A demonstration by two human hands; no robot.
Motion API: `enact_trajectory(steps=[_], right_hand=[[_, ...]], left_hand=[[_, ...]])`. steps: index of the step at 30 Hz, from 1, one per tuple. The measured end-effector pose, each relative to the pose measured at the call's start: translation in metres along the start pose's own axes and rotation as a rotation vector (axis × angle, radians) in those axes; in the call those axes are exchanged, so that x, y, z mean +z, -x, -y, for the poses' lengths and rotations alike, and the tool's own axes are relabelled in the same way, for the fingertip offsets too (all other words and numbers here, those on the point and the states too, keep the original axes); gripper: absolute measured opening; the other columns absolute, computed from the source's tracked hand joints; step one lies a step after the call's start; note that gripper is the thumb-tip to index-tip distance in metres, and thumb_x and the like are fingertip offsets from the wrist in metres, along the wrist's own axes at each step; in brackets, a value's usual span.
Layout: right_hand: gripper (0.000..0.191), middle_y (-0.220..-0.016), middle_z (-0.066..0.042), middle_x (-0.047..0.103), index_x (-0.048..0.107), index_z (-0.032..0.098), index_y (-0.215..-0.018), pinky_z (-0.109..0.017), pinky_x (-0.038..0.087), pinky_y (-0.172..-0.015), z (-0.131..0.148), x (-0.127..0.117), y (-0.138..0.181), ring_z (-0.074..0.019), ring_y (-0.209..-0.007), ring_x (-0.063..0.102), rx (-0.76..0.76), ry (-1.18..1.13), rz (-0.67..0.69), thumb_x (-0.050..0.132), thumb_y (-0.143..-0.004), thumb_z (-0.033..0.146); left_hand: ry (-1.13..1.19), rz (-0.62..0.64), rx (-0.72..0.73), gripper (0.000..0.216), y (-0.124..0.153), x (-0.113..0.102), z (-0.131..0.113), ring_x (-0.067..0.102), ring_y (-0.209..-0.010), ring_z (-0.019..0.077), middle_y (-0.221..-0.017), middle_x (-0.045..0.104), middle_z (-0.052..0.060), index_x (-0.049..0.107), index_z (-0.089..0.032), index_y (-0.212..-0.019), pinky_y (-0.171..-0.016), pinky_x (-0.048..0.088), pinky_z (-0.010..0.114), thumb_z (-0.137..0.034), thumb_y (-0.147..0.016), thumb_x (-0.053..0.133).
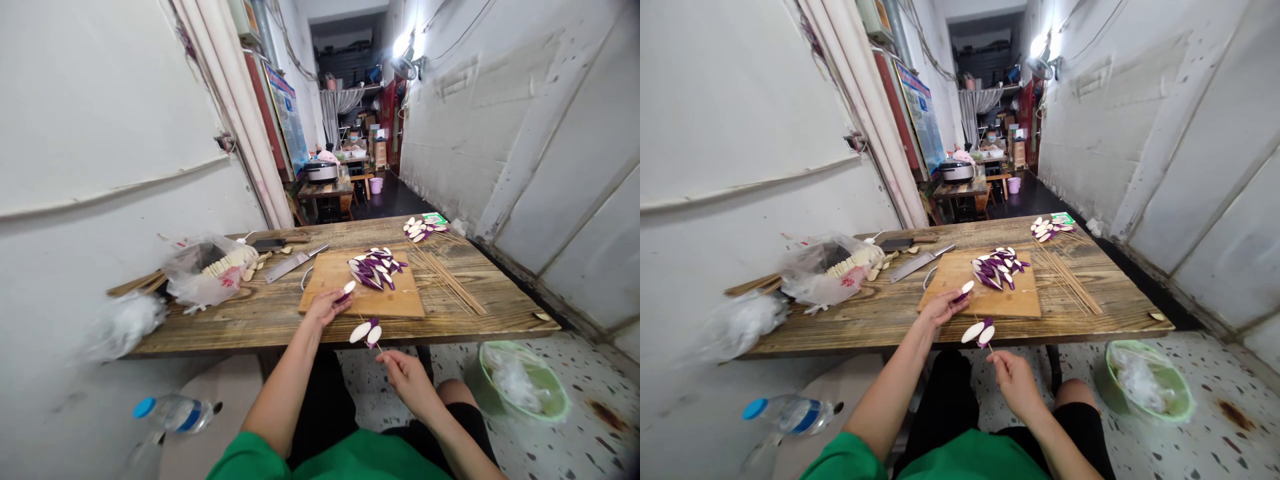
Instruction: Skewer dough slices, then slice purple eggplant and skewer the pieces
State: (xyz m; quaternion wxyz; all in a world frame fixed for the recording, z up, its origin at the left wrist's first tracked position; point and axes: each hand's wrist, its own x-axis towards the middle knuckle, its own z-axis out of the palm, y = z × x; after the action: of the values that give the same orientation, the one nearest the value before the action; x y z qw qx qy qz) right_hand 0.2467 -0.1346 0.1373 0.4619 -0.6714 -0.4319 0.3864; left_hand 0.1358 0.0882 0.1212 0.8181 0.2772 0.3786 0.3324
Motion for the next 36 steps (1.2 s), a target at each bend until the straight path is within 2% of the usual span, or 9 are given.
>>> enact_trajectory(steps=[11, 17, 23, 32, 36], right_hand=[[0.039, -0.046, 0.007, 0.034, 0.064, 0.013, -0.085, -0.021, 0.021, -0.041, -0.007, 0.0, -0.004, -0.0096, -0.042, 0.031, -0.027, -0.005, -0.01, 0.044, -0.082, 0.047], [0.04, -0.046, 0.007, 0.033, 0.062, 0.013, -0.086, -0.022, 0.023, -0.043, -0.008, 0.0, -0.003, -0.0096, -0.042, 0.03, -0.018, -0.008, 0.003, 0.042, -0.082, 0.047], [0.04, -0.047, 0.006, 0.035, 0.063, 0.013, -0.086, -0.022, 0.026, -0.044, -0.009, 0.0, -0.004, -0.011, -0.043, 0.034, -0.037, 0.048, -0.036, 0.04, -0.084, 0.046], [0.037, -0.049, 0.003, 0.042, 0.064, 0.015, -0.087, -0.023, 0.029, -0.043, -0.01, 0.002, -0.003, -0.0129, -0.045, 0.04, -0.129, 0.164, -0.073, 0.039, -0.087, 0.041], [0.035, -0.049, 0.003, 0.045, 0.065, 0.016, -0.087, -0.023, 0.031, -0.044, -0.003, 0.003, -0.01, -0.0131, -0.045, 0.042, -0.182, 0.186, -0.088, 0.039, -0.088, 0.039]], left_hand=[[-0.053, 0.036, -0.015, 0.01, 0.012, 0.012, -0.007, 0.067, -0.073, 0.0171, -0.076, 0.069, 0.012, 0.064, -0.005, -0.083, -0.074, 0.057, 0.03, -0.002, -0.081, 0.054], [-0.057, 0.06, -0.015, 0.009, 0.016, 0.018, -0.006, 0.067, -0.078, 0.0193, -0.081, 0.069, 0.014, 0.064, -0.004, -0.081, -0.076, 0.057, 0.031, -0.002, -0.079, 0.056], [-0.068, 0.059, -0.012, 0.006, 0.023, 0.02, -0.007, 0.067, -0.073, 0.0187, -0.078, 0.068, 0.014, 0.065, -0.004, -0.08, -0.074, 0.056, 0.032, -0.001, -0.077, 0.059], [-0.097, 0.082, -0.002, 0.007, 0.032, 0.022, -0.009, 0.067, -0.071, 0.0172, -0.075, 0.069, 0.012, 0.066, -0.004, -0.081, -0.072, 0.056, 0.028, -0.004, -0.076, 0.063], [-0.096, 0.127, -0.018, 0.012, 0.038, 0.027, 0.002, 0.067, -0.071, 0.0179, -0.076, 0.069, 0.011, 0.067, -0.005, -0.081, -0.072, 0.055, 0.029, -0.006, -0.07, 0.069]])
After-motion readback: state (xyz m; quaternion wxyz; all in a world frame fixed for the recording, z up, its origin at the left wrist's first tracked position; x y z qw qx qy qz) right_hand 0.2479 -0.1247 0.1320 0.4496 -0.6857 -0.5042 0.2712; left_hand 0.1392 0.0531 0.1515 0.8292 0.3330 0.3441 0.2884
